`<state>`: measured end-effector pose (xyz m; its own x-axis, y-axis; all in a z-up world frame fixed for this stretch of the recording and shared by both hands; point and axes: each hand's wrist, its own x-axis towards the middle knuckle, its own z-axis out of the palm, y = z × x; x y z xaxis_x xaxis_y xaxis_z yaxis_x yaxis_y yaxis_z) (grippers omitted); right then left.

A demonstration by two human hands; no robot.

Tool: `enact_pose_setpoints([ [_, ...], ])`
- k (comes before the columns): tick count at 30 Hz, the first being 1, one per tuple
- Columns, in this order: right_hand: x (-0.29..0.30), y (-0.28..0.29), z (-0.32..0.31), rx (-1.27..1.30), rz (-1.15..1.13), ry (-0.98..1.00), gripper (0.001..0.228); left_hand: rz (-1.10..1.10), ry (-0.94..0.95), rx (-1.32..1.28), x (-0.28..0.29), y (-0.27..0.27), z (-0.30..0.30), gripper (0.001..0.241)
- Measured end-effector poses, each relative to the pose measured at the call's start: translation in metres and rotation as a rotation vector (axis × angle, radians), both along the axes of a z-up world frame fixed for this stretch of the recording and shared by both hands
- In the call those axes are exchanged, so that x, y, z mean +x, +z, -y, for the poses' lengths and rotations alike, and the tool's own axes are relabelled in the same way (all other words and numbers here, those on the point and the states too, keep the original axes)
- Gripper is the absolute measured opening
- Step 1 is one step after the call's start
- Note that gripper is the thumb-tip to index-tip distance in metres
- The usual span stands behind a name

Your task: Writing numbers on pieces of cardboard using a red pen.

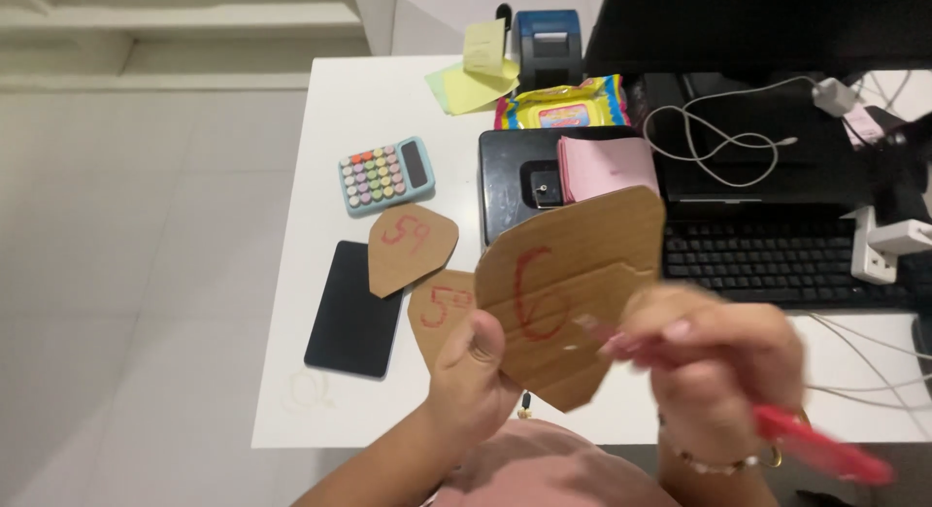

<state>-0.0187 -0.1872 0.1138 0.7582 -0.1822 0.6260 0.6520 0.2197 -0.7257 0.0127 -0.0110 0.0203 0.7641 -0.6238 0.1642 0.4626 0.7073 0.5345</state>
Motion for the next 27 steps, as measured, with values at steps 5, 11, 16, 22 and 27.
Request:
enact_pose_setpoints([
  [5, -0.004, -0.034, 0.005, -0.244, 0.091, -0.091, 0.022, -0.003, -0.061, -0.050, -0.011, 0.033, 0.001, 0.077],
  [11, -0.005, -0.026, -0.005, -0.347, 0.125, -0.264, 0.020, -0.042, -0.101, -0.094, -0.017, 0.039, 0.003, 0.078],
  [16, -0.010, -0.021, -0.013, -0.289, 0.001, -0.399, 0.018, -0.070, -0.108, -0.110, -0.019, 0.037, 0.002, 0.075],
  [22, -0.009, -0.020, -0.007, -0.451, 0.115, -0.306, 0.019, -0.048, -0.154, -0.106, -0.021, 0.031, -0.002, 0.076],
  [27, -0.009, -0.003, -0.001, -0.614, 0.094, -0.153, 0.020, -0.061, -0.113, -0.139, -0.023, 0.029, -0.001, 0.075],
])
